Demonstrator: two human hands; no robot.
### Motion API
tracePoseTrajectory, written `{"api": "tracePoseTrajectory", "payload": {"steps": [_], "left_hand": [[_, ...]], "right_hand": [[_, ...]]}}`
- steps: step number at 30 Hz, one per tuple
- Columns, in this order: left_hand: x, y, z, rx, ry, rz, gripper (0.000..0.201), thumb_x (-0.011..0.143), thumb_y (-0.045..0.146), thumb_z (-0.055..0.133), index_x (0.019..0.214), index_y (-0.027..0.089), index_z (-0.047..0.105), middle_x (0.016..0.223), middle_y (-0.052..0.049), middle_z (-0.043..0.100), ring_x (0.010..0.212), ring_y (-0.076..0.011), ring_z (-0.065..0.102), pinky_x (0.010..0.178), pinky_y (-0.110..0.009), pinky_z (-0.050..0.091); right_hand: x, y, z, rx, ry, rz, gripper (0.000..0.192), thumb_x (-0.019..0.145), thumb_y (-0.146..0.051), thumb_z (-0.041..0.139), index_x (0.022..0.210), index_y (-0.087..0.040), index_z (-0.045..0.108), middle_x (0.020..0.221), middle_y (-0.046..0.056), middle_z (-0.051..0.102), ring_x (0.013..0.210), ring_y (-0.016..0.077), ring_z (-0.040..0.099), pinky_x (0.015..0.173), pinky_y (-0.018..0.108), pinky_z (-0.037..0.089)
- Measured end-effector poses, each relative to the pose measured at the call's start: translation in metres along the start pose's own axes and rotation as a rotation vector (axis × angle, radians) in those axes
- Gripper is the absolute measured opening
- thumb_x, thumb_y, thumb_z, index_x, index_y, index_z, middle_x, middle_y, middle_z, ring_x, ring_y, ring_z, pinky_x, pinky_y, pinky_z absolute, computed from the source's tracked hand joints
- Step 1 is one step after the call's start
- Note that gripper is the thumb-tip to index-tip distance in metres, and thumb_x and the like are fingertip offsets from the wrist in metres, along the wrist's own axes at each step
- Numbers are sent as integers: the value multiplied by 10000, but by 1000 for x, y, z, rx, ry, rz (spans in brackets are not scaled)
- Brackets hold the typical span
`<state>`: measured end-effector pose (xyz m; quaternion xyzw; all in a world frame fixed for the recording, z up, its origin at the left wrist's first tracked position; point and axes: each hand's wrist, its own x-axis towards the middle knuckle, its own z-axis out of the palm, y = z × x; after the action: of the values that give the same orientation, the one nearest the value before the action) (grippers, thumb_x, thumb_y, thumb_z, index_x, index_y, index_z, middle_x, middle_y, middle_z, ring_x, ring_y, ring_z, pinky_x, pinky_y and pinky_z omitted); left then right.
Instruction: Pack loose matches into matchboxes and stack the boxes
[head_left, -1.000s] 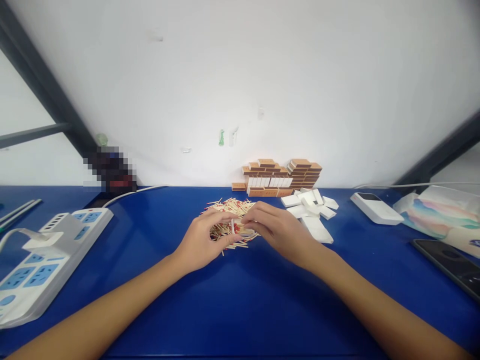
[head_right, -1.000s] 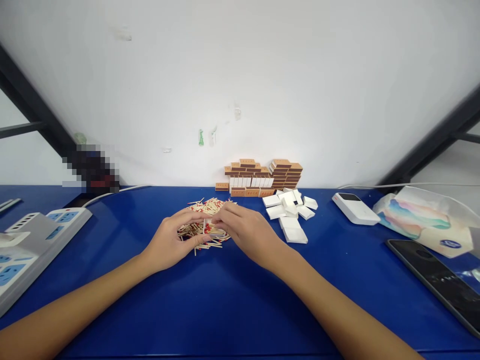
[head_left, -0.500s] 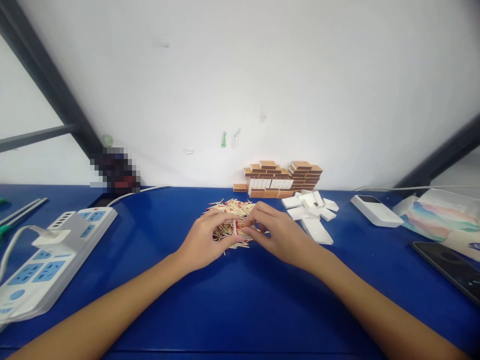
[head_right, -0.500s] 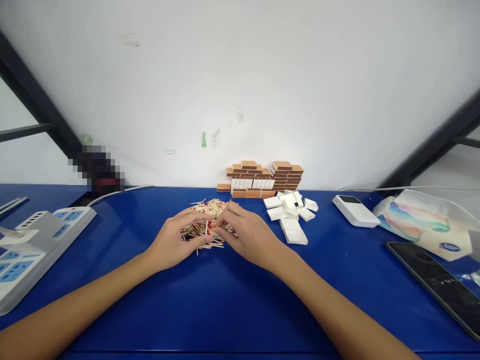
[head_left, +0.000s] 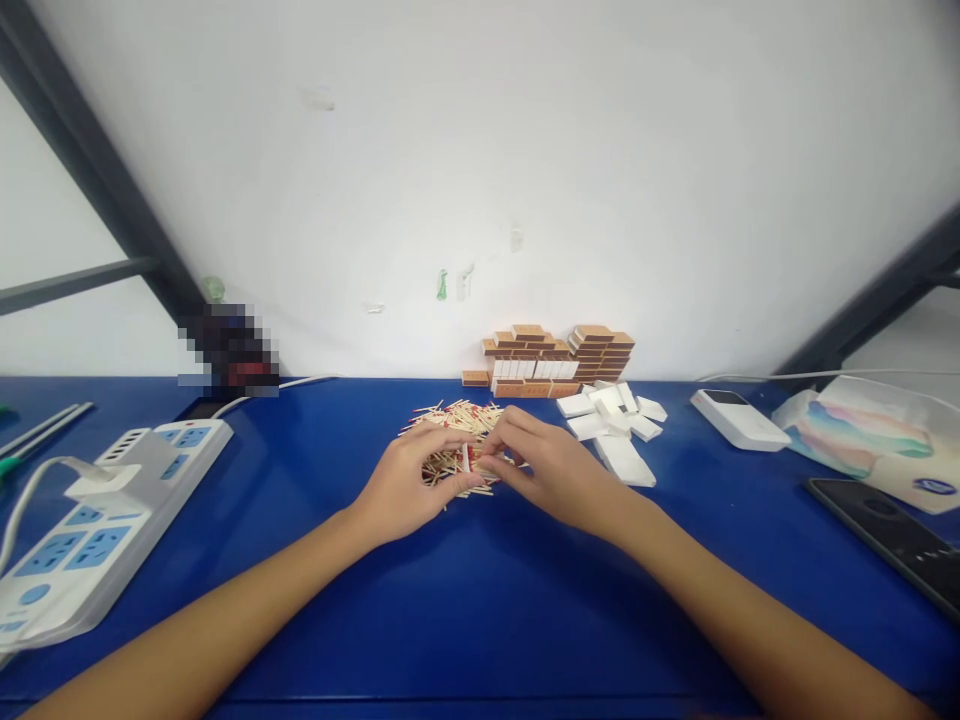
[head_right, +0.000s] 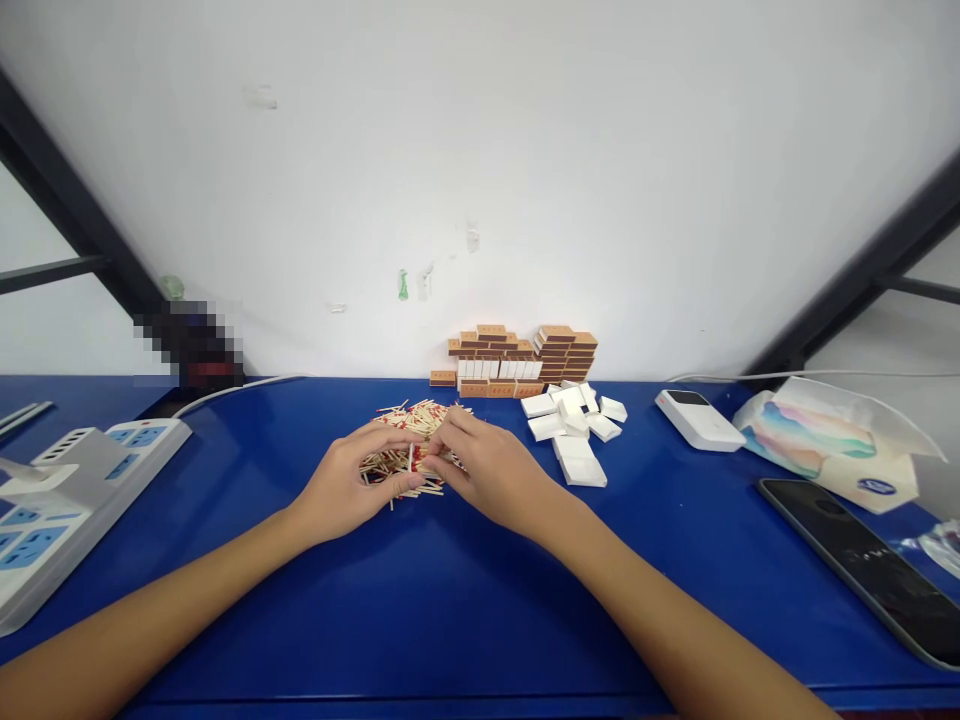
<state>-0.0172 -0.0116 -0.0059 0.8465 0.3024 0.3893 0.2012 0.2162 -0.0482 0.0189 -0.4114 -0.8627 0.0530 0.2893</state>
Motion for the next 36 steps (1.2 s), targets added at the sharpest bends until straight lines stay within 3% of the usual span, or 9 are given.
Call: {"api": "tracePoseTrajectory", "payload": {"steps": [8,16,23,36], "left_hand": [[0,3,1,-10,-11,7,339,898,368,820,1205,248,739,1176,-48,793,1083,-239,742,985,-393,576],[1,1,0,-6,3,11,326,909,394,807,1192,248,742,1173,-51,798,1082,-244,742,978,-403,575],[-1,-3,2,17,1,3,337,909,413,800,1197,251,732,1182,-61,790,1107,-255,734,991,-419,574],[-2,-2,1,42,-25,26,340,916,406,795,1212,256,723,1160,-52,786,1080,-247,729,973,-415,569]], "right_hand": [[2,2,3,78,150,-47,142,1080,-273,552,1004,-215,657,946,48,636,813,162,604,696,288,478],[1,3,1,47,128,-10,136,1058,-273,586,951,-208,642,914,34,603,756,151,573,657,287,448],[-1,7,-5,78,-72,73,90,1016,-220,658,927,-218,646,973,29,618,789,151,592,681,287,475],[-3,12,1,-49,-41,-17,38,1035,-205,601,1011,-215,629,1012,44,610,788,162,597,692,304,484]]}}
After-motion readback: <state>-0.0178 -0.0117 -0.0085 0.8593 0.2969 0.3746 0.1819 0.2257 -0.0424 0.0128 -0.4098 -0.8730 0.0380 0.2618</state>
